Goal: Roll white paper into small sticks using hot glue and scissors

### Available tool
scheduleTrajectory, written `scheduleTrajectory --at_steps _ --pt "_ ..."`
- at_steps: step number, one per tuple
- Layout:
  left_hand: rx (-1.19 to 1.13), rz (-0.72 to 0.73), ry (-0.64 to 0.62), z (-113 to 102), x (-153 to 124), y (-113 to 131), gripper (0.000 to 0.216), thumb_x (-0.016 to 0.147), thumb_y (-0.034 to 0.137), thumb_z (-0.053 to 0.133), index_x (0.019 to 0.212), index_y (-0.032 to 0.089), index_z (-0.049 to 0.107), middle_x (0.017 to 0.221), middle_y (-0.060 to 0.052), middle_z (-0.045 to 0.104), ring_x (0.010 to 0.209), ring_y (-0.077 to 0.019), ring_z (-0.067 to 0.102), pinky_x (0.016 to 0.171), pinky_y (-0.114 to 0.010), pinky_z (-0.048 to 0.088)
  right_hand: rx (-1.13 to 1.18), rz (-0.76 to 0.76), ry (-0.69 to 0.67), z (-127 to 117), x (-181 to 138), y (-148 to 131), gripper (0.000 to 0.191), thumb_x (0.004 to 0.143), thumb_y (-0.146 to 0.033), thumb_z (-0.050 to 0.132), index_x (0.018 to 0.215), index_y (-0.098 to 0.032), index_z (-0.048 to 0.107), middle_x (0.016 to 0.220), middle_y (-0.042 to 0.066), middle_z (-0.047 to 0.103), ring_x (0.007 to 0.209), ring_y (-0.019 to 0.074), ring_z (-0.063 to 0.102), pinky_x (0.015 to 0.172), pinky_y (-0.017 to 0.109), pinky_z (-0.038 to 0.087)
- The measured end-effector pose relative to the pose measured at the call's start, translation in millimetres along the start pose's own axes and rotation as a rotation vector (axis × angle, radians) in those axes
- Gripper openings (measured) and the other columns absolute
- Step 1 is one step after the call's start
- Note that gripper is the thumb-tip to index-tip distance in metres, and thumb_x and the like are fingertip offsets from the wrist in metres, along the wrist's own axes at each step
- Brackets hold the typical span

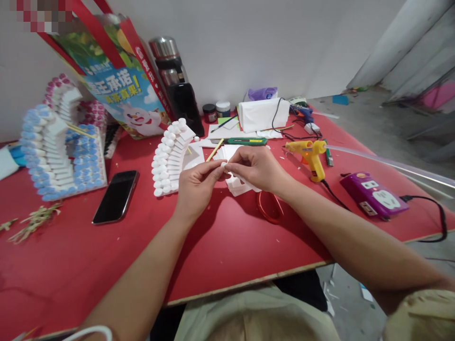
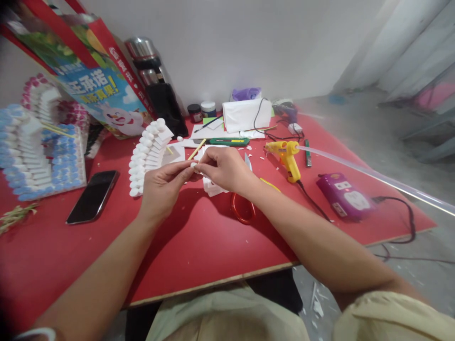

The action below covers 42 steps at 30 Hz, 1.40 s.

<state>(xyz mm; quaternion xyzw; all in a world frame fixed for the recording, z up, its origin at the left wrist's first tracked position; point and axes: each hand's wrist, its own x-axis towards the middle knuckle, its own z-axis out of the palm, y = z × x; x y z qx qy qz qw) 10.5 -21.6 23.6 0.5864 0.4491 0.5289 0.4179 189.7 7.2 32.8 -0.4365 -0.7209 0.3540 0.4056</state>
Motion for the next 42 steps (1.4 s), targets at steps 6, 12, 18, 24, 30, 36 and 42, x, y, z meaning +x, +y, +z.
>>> scheduleTrajectory --at_steps 6,12,18,24,30,36,42 --pt "-0.089 -0.024 -0.064 -3.1 3.6 0.4 0.019 0.082 0.034 0.082 0.093 0.018 0.077 0.089 -0.005 0.077 0.076 -0.0174 0.072 0.078 -0.032 0.061 0.028 -0.062 -0.019 -0.4 -0.9 -0.5 0.017 0.087 -0.029 0.067 0.076 -0.018 0.063 0.067 0.000 0.063 0.060 0.0110 0.049 0.056 0.026 0.035" --pt "-0.047 0.029 -0.029 -0.1 3.4 -2.0 0.013 0.083 0.029 0.080 0.088 0.018 0.076 0.085 -0.004 0.074 0.071 -0.0148 0.068 0.072 -0.028 0.059 -0.125 -0.120 0.060 4.6 -7.2 -8.3 0.015 0.085 -0.022 0.065 0.071 -0.018 0.061 0.062 -0.001 0.061 0.058 0.0113 0.048 0.056 0.027 0.033" --pt "-0.002 0.052 -0.028 -4.0 7.3 -8.5 0.016 0.086 0.032 0.077 0.095 0.019 0.076 0.085 -0.003 0.073 0.068 -0.0125 0.062 0.069 -0.026 0.055 0.410 0.318 -0.169 -4.9 2.1 -9.8 0.032 0.095 -0.049 0.060 0.085 -0.019 0.062 0.074 0.008 0.071 0.062 0.0207 0.067 0.055 0.030 0.050" --pt "0.063 0.053 -0.012 -8.0 7.3 -5.6 0.017 0.087 0.034 0.077 0.097 0.020 0.077 0.089 -0.003 0.074 0.070 -0.0125 0.063 0.070 -0.025 0.054 1.035 0.652 -0.632 -8.6 13.5 8.6 0.051 0.109 -0.045 0.018 0.103 -0.014 0.058 0.087 0.017 0.075 0.079 0.0271 0.076 0.072 0.046 0.062" --pt "0.059 0.061 -0.011 -8.8 8.4 -6.9 0.016 0.087 0.033 0.077 0.097 0.020 0.077 0.090 -0.004 0.074 0.074 -0.0136 0.063 0.073 -0.026 0.053 1.105 0.538 -0.607 -6.1 8.1 10.2 0.030 0.106 -0.040 0.045 0.099 -0.016 0.061 0.080 0.004 0.068 0.061 0.0146 0.064 0.067 0.037 0.063" --pt "-0.055 0.008 0.004 -4.5 7.1 -11.2 0.017 0.085 0.031 0.079 0.097 0.018 0.077 0.083 -0.002 0.071 0.070 -0.0109 0.058 0.068 -0.023 0.049 0.820 0.398 -0.450 -4.3 4.4 0.4 0.025 0.089 -0.037 0.076 0.096 -0.015 0.065 0.066 -0.004 0.057 0.049 0.0089 0.054 0.056 0.028 0.057" --pt "-0.162 -0.049 0.035 -1.5 6.5 -12.9 0.016 0.082 0.026 0.081 0.095 0.018 0.077 0.080 -0.001 0.069 0.064 -0.0092 0.055 0.065 -0.023 0.047 0.242 0.188 -0.175 5.0 -1.1 -2.9 0.023 0.094 -0.042 0.067 0.101 -0.020 0.063 0.059 -0.004 0.062 0.047 0.0129 0.061 0.049 0.024 0.049"
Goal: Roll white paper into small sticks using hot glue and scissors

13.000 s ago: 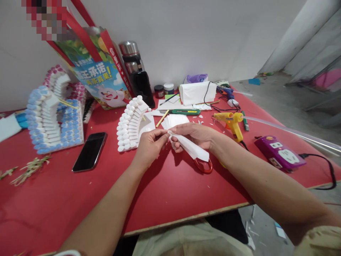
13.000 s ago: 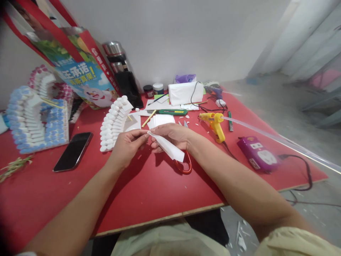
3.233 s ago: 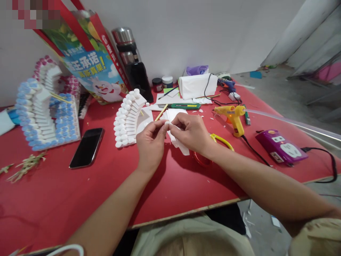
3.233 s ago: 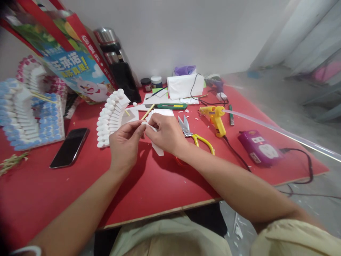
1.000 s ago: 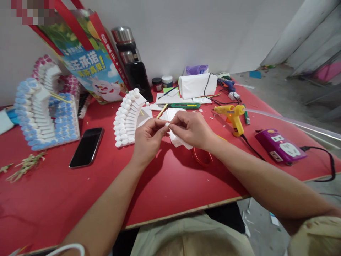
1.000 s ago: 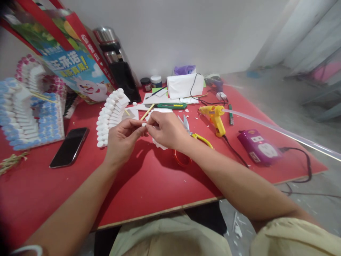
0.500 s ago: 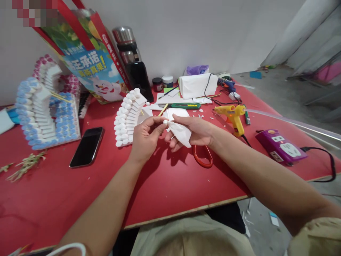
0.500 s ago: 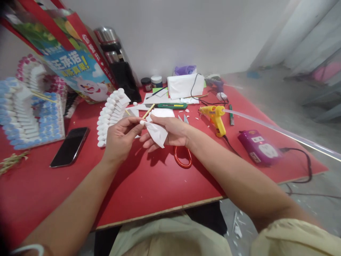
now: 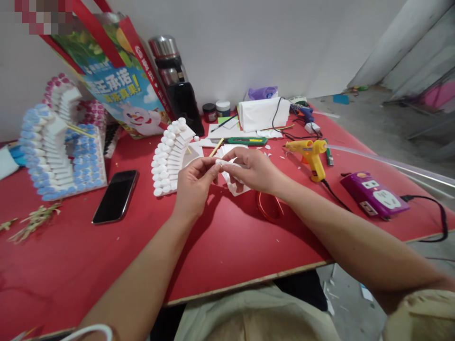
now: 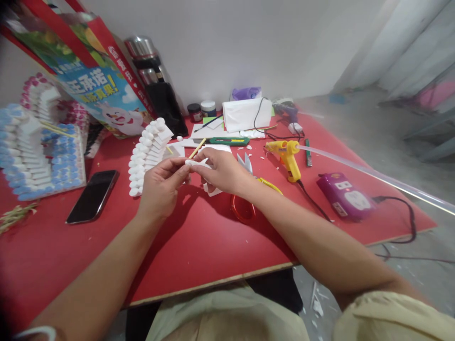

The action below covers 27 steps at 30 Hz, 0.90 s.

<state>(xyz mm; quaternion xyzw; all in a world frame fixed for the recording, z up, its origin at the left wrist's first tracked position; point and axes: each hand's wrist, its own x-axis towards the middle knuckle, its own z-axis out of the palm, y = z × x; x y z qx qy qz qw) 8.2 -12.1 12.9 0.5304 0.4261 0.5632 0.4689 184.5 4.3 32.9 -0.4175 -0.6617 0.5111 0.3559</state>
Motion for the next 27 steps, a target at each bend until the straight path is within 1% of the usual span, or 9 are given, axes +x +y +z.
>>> scheduleTrajectory --at_steps 4,8,12,14,17,19,20,23,27 --pt "-0.055 -0.021 0.005 -0.7 0.0 0.9 0.017 0.079 0.025 0.082 0.093 0.018 0.077 0.076 0.000 0.068 0.062 -0.0089 0.055 0.064 -0.022 0.047 -0.370 -0.250 0.157 0.3 -1.4 6.9 0.021 0.093 -0.041 0.067 0.097 -0.020 0.068 0.071 0.000 0.069 0.063 0.0146 0.064 0.062 0.026 0.047" --pt "-0.005 -0.025 0.008 -0.2 -0.8 4.1 0.016 0.080 0.027 0.081 0.092 0.018 0.077 0.080 -0.001 0.070 0.062 -0.0089 0.055 0.064 -0.022 0.047 -0.515 -0.446 0.215 -2.8 1.8 11.5 0.021 0.097 -0.032 0.060 0.092 -0.018 0.075 0.093 0.007 0.072 0.084 0.0179 0.064 0.075 0.030 0.047" --pt "0.064 -0.007 0.020 1.2 -1.4 7.2 0.015 0.080 0.027 0.081 0.091 0.018 0.077 0.078 -0.001 0.070 0.063 -0.0095 0.055 0.064 -0.023 0.047 -0.636 -0.564 0.306 -4.5 3.1 10.1 0.021 0.095 -0.032 0.062 0.089 -0.019 0.078 0.096 0.011 0.069 0.089 0.0217 0.063 0.079 0.035 0.048" --pt "0.074 -0.009 0.021 1.6 -1.7 7.5 0.016 0.080 0.027 0.081 0.091 0.018 0.077 0.078 -0.001 0.069 0.063 -0.0101 0.055 0.063 -0.024 0.046 -0.549 -0.485 0.252 -4.4 2.5 6.7 0.021 0.095 -0.032 0.062 0.086 -0.019 0.078 0.086 0.008 0.071 0.081 0.0199 0.064 0.076 0.034 0.050" --pt "0.078 -0.030 0.025 2.1 -2.3 6.9 0.017 0.079 0.029 0.082 0.091 0.018 0.077 0.076 -0.001 0.069 0.062 -0.0102 0.054 0.062 -0.024 0.045 -0.182 -0.149 0.071 -3.9 2.0 0.9 0.022 0.095 -0.031 0.062 0.082 -0.017 0.073 0.070 0.004 0.072 0.064 0.0169 0.068 0.066 0.031 0.054" --pt "0.078 -0.039 0.030 2.5 -2.3 6.5 0.017 0.078 0.029 0.083 0.090 0.017 0.077 0.076 -0.001 0.069 0.062 -0.0099 0.053 0.063 -0.024 0.046 0.095 0.079 -0.029 -3.9 2.8 -1.5 0.019 0.093 -0.029 0.064 0.080 -0.016 0.070 0.068 0.005 0.074 0.061 0.0170 0.070 0.062 0.030 0.058" --pt "0.077 -0.041 0.031 2.6 -2.2 6.5 0.017 0.078 0.029 0.083 0.089 0.017 0.077 0.077 -0.001 0.069 0.062 -0.0100 0.054 0.064 -0.024 0.046 0.194 0.144 -0.049 -4.2 3.4 -2.0 0.017 0.092 -0.028 0.067 0.080 -0.016 0.069 0.070 0.005 0.075 0.062 0.0170 0.072 0.062 0.029 0.060" --pt "0.071 -0.045 0.026 2.0 -1.5 6.6 0.018 0.077 0.029 0.084 0.089 0.018 0.077 0.078 -0.001 0.070 0.063 -0.0106 0.056 0.066 -0.025 0.048 0.300 0.184 -0.040 -5.3 5.1 -1.0 0.014 0.090 -0.026 0.070 0.082 -0.014 0.071 0.078 0.008 0.077 0.067 0.0160 0.074 0.064 0.027 0.062" --pt "0.076 -0.046 0.038 0.6 -1.1 5.9 0.018 0.078 0.030 0.083 0.090 0.018 0.077 0.079 -0.002 0.071 0.062 -0.0108 0.056 0.064 -0.025 0.048 0.243 0.143 -0.054 -5.4 4.2 1.9 0.018 0.090 -0.032 0.070 0.086 -0.014 0.072 0.080 0.008 0.076 0.059 0.0132 0.069 0.057 0.026 0.061"
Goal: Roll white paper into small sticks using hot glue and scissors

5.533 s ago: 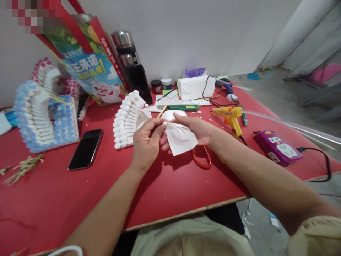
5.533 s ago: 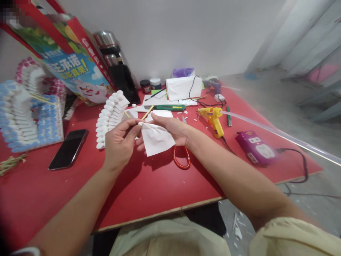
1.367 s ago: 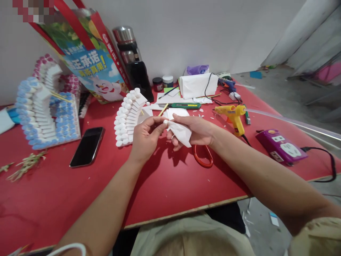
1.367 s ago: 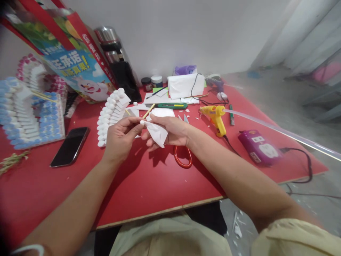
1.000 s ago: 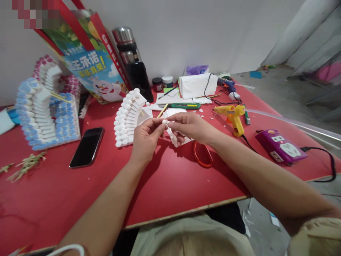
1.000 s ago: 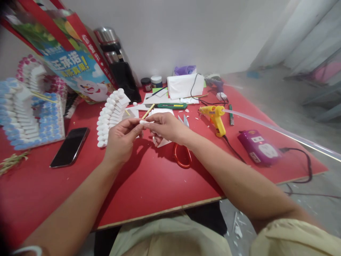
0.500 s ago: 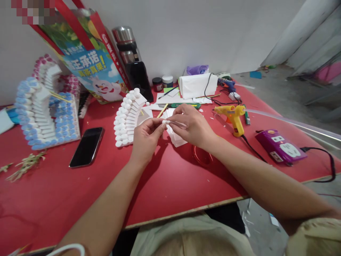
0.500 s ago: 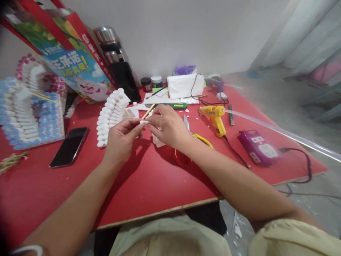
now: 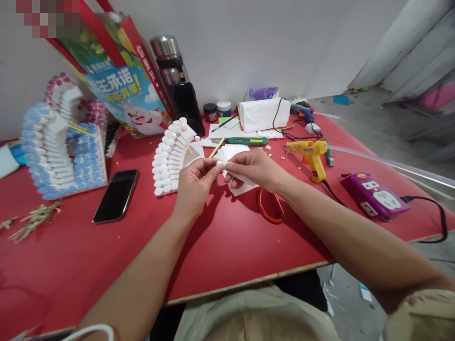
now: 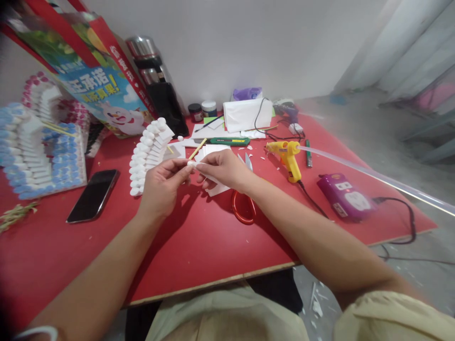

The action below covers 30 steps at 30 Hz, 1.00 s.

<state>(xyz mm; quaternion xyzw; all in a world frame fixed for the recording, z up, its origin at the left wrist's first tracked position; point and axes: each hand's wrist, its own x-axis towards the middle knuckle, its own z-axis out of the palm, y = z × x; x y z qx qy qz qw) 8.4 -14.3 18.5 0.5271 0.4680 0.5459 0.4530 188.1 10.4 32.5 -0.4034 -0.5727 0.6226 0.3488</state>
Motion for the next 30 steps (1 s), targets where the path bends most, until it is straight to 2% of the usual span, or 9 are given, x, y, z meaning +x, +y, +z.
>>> scheduleTrajectory --at_steps 3,8,15,20,24,28,30 --pt "0.042 0.018 0.018 1.7 -1.8 0.0 0.019 0.080 0.032 0.081 0.091 0.018 0.076 0.079 -0.002 0.071 0.061 -0.0111 0.056 0.063 -0.025 0.048 -0.090 -0.059 0.067 4.2 -3.0 0.8 0.022 0.088 -0.035 0.072 0.078 -0.015 0.071 0.071 0.006 0.074 0.052 0.0121 0.066 0.053 0.024 0.058" --pt "0.112 0.128 0.067 8.6 -8.9 3.5 0.016 0.083 0.030 0.079 0.093 0.018 0.076 0.081 -0.002 0.073 0.064 -0.0119 0.059 0.062 -0.025 0.049 -0.230 -0.181 0.200 15.5 -11.1 -0.9 0.029 0.090 -0.038 0.068 0.069 -0.017 0.068 0.060 0.003 0.069 0.048 0.0136 0.064 0.047 0.025 0.054" --pt "0.102 0.222 0.096 13.6 -14.5 0.6 0.014 0.086 0.030 0.077 0.093 0.019 0.079 0.077 0.000 0.070 0.061 -0.0112 0.061 0.063 -0.026 0.053 -0.413 -0.308 0.180 13.5 -15.2 -1.5 0.036 0.097 -0.039 0.058 0.070 -0.018 0.069 0.060 0.003 0.069 0.049 0.0147 0.066 0.049 0.025 0.049" --pt "0.161 0.282 0.098 15.4 -17.8 -1.0 0.015 0.090 0.033 0.073 0.095 0.022 0.082 0.086 -0.003 0.073 0.070 -0.0138 0.067 0.072 -0.029 0.057 -0.516 -0.339 0.234 13.7 -15.5 -0.5 0.032 0.098 -0.036 0.056 0.077 -0.018 0.071 0.062 0.002 0.070 0.048 0.0137 0.064 0.052 0.025 0.047" --pt "0.096 0.163 0.057 8.0 -13.2 2.4 0.014 0.085 0.032 0.078 0.093 0.021 0.081 0.080 -0.002 0.075 0.067 -0.0152 0.071 0.069 -0.028 0.059 -0.576 -0.398 0.224 9.4 -16.0 -3.8 0.030 0.097 -0.033 0.058 0.075 -0.018 0.070 0.062 0.002 0.069 0.052 0.0140 0.065 0.054 0.026 0.045" --pt "-0.033 0.029 -0.079 -3.7 -2.3 7.0 0.020 0.076 0.034 0.087 0.088 0.019 0.081 0.074 -0.003 0.075 0.060 -0.0153 0.069 0.064 -0.031 0.063 -0.587 -0.464 0.094 -2.4 -13.7 -6.7 0.026 0.097 -0.034 0.059 0.080 -0.019 0.072 0.067 0.001 0.069 0.056 0.0131 0.064 0.058 0.025 0.046" --pt "-0.047 -0.030 -0.143 -7.0 1.3 8.2 0.026 0.074 0.036 0.088 0.093 0.018 0.083 0.075 -0.004 0.076 0.061 -0.0159 0.070 0.067 -0.033 0.065 -0.650 -0.482 0.085 -5.1 -12.2 -5.4 0.026 0.097 -0.034 0.058 0.080 -0.019 0.072 0.069 0.002 0.070 0.059 0.0136 0.064 0.060 0.026 0.045"
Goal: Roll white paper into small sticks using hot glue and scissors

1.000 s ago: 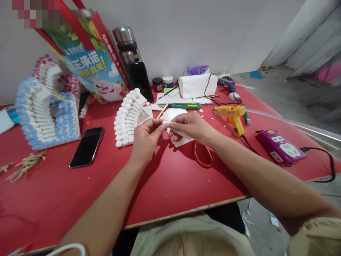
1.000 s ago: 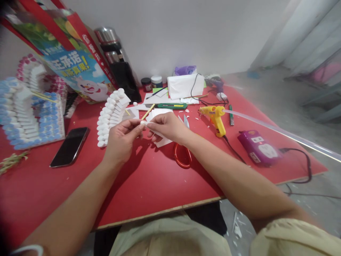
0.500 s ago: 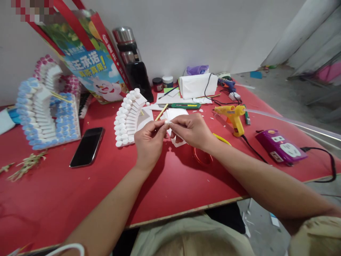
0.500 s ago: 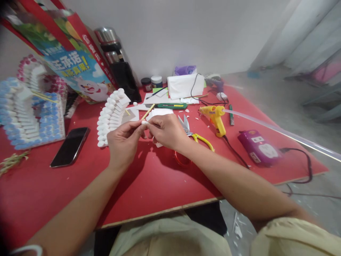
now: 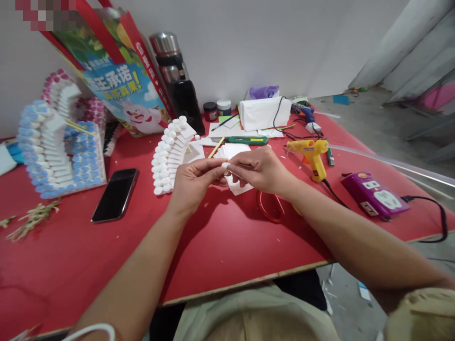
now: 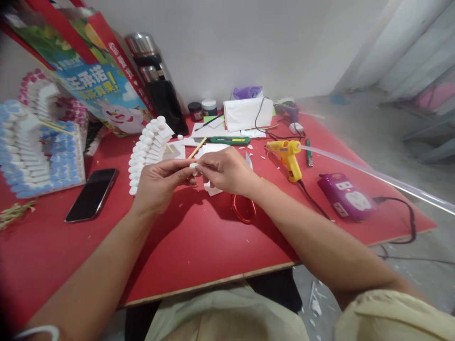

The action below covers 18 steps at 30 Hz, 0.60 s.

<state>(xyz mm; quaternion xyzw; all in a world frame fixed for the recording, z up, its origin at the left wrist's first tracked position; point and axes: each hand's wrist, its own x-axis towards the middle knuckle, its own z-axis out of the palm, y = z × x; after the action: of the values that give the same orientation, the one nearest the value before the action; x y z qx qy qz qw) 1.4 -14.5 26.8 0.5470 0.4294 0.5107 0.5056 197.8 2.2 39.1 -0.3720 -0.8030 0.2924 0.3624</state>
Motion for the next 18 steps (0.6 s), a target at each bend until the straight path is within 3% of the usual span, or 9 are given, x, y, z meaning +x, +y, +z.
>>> scheduleTrajectory --at_steps 5,8,11,14,18 --pt "0.014 -0.011 0.006 1.5 -1.0 -1.0 0.027 0.075 0.035 0.087 0.096 0.018 0.083 0.084 -0.007 0.079 0.071 -0.0194 0.074 0.071 -0.034 0.065 -0.156 0.077 0.057 10.7 -0.8 -1.8 0.025 0.095 -0.028 0.058 0.078 -0.017 0.071 0.069 0.005 0.071 0.060 0.0150 0.063 0.060 0.027 0.044" --pt "0.038 0.013 -0.010 3.4 -2.6 -2.2 0.022 0.082 0.034 0.082 0.097 0.018 0.081 0.084 -0.006 0.078 0.073 -0.0179 0.074 0.073 -0.031 0.064 -0.075 0.179 0.054 10.9 1.9 -4.5 0.025 0.094 -0.030 0.061 0.074 -0.017 0.069 0.068 0.006 0.072 0.061 0.0165 0.065 0.061 0.028 0.047" --pt "0.051 0.037 -0.026 2.0 -1.4 -2.0 0.020 0.086 0.034 0.078 0.098 0.018 0.077 0.082 -0.004 0.075 0.071 -0.0162 0.072 0.074 -0.031 0.063 0.339 0.401 -0.096 0.1 7.9 -0.1 0.033 0.093 -0.048 0.066 0.080 -0.017 0.070 0.077 0.009 0.076 0.065 0.0211 0.072 0.060 0.031 0.054" --pt "0.090 0.073 -0.021 -1.6 2.2 -1.8 0.020 0.086 0.034 0.078 0.098 0.017 0.076 0.081 -0.004 0.073 0.067 -0.0143 0.068 0.072 -0.029 0.060 0.822 0.658 -0.258 -10.6 12.8 10.0 0.054 0.093 -0.068 0.055 0.095 -0.017 0.070 0.088 0.015 0.078 0.070 0.0263 0.075 0.059 0.037 0.060" --pt "0.118 0.087 -0.047 -5.1 5.4 -3.2 0.019 0.086 0.034 0.077 0.096 0.018 0.076 0.080 -0.003 0.071 0.066 -0.0138 0.065 0.068 -0.028 0.057 1.103 0.697 -0.438 -9.6 12.5 17.1 0.050 0.103 -0.057 0.046 0.096 -0.014 0.069 0.090 0.015 0.078 0.072 0.0225 0.074 0.065 0.037 0.063"
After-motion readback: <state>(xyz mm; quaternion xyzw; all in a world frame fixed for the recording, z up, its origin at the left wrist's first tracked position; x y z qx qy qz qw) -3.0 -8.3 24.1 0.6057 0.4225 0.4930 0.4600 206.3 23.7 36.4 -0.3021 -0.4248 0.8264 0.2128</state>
